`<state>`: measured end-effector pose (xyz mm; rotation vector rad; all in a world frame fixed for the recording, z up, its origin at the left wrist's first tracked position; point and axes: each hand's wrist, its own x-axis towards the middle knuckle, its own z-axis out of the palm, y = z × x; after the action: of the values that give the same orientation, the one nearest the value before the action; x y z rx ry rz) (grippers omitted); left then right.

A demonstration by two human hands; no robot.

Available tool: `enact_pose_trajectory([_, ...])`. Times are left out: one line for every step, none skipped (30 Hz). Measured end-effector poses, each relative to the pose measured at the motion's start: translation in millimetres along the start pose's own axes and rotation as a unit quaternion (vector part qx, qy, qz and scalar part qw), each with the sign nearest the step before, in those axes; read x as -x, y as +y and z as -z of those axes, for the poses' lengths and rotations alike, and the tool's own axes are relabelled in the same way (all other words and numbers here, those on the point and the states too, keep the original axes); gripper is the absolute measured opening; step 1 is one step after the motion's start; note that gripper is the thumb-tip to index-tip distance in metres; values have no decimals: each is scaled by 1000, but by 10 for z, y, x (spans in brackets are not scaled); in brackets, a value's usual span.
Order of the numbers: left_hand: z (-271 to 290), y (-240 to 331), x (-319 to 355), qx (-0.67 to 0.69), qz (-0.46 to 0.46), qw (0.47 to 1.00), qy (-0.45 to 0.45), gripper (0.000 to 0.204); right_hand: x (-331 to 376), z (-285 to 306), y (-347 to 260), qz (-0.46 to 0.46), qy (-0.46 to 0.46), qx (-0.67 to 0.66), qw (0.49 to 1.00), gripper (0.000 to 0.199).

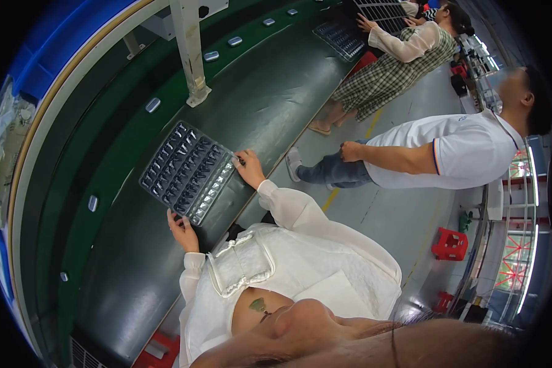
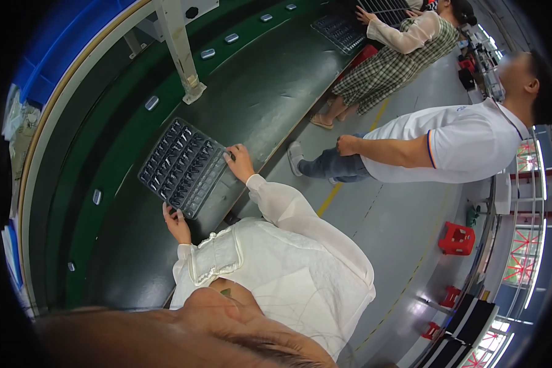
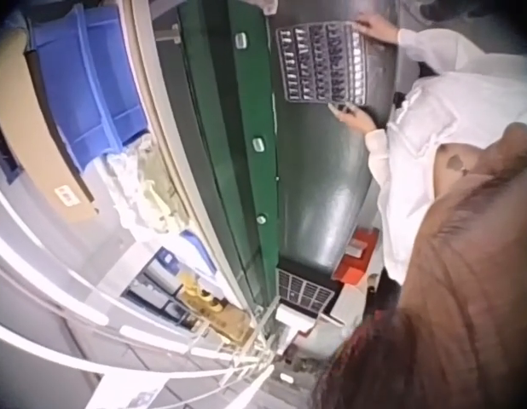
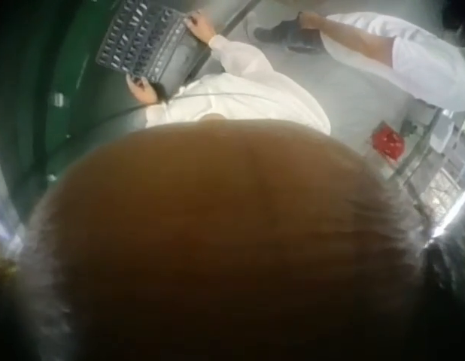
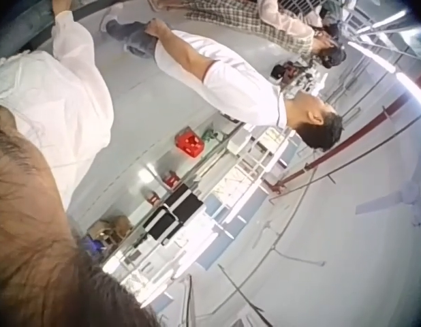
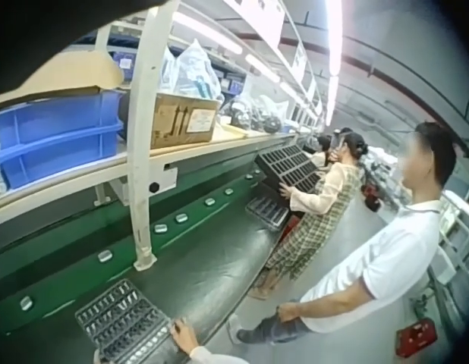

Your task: Assembling electronic components on a production line.

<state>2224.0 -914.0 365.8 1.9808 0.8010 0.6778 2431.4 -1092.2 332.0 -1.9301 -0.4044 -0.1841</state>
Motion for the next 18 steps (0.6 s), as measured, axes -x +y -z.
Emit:
enact_pose_trajectory([8, -10, 1, -1, 12, 1000, 5, 54, -4, 2, 6, -3, 5, -2, 1000, 21])
enact_pose_trajectory([45, -1, -8, -3, 24, 1000, 8, 54, -11, 11, -28, 5, -1, -6, 1000, 21])
enact_pose_trajectory([66, 6, -11, -6, 19, 1000, 13, 55, -26, 24, -60, 12, -6, -10, 1000, 21])
enact_pose_trajectory([85, 12, -6, -7, 15, 1000, 7, 55, -49, 46, -87, 9, 0, -9, 1000, 21])
enact_pose_trajectory([94, 5, -16, -14, 15, 1000, 10, 55, -94, 56, -113, -44, -54, -14, 997, 22])
enact_pose_trajectory([102, -4, -24, -21, 15, 1000, 13, 55, -139, 66, -141, -96, -108, -18, 989, 25])
enact_pose_trajectory([110, -15, -28, -20, 10, 1000, 10, 55, -176, 68, -174, -97, -102, -18, 990, 25])
enact_pose_trajectory([111, -38, -2, -15, 14, 1000, 13, 55, -182, 71, -187, -68, -88, -3, 994, 27])
enact_pose_trajectory([105, -61, 21, -10, 18, 1000, 16, 55, -189, 73, -201, -39, -74, 12, 996, 30])
enact_pose_trajectory([94, -85, 40, -8, 16, 1000, 13, 55, -199, 77, -213, -39, -70, 14, 997, 30])
enact_pose_trajectory([85, -86, 54, 8, 15, 1000, 12, 55, -215, 57, -219, -32, -65, 33, 997, 32])
enact_pose_trajectory([69, -87, 58, 25, 15, 1000, 11, 55, -230, 39, -226, -24, -60, 51, 997, 33])
enact_pose_trajectory([45, -87, 65, 27, 12, 999, 12, 55, -242, 20, -235, -21, -58, 52, 997, 33])
enact_pose_trajectory([4, -54, 82, 18, 15, 1000, 8, 55, -254, 10, -230, -13, -32, 58, 998, 33])
enact_pose_trajectory([-32, -29, 86, 8, 18, 1000, 4, 55, -265, 10, -222, -4, -5, 64, 998, 32])
enact_pose_trajectory([-66, -57, 92, 12, 14, 1000, 5, 55, -276, 22, -210, 0, -1, 66, 998, 32])
enact_pose_trajectory([-95, -120, 99, 29, 16, 999, 4, 55, -298, -4, -182, -11, -12, 50, 999, 32])
enact_pose_trajectory([-126, -181, 97, 47, 18, 999, 3, 55, -330, -28, -154, -22, -22, 35, 999, 32])
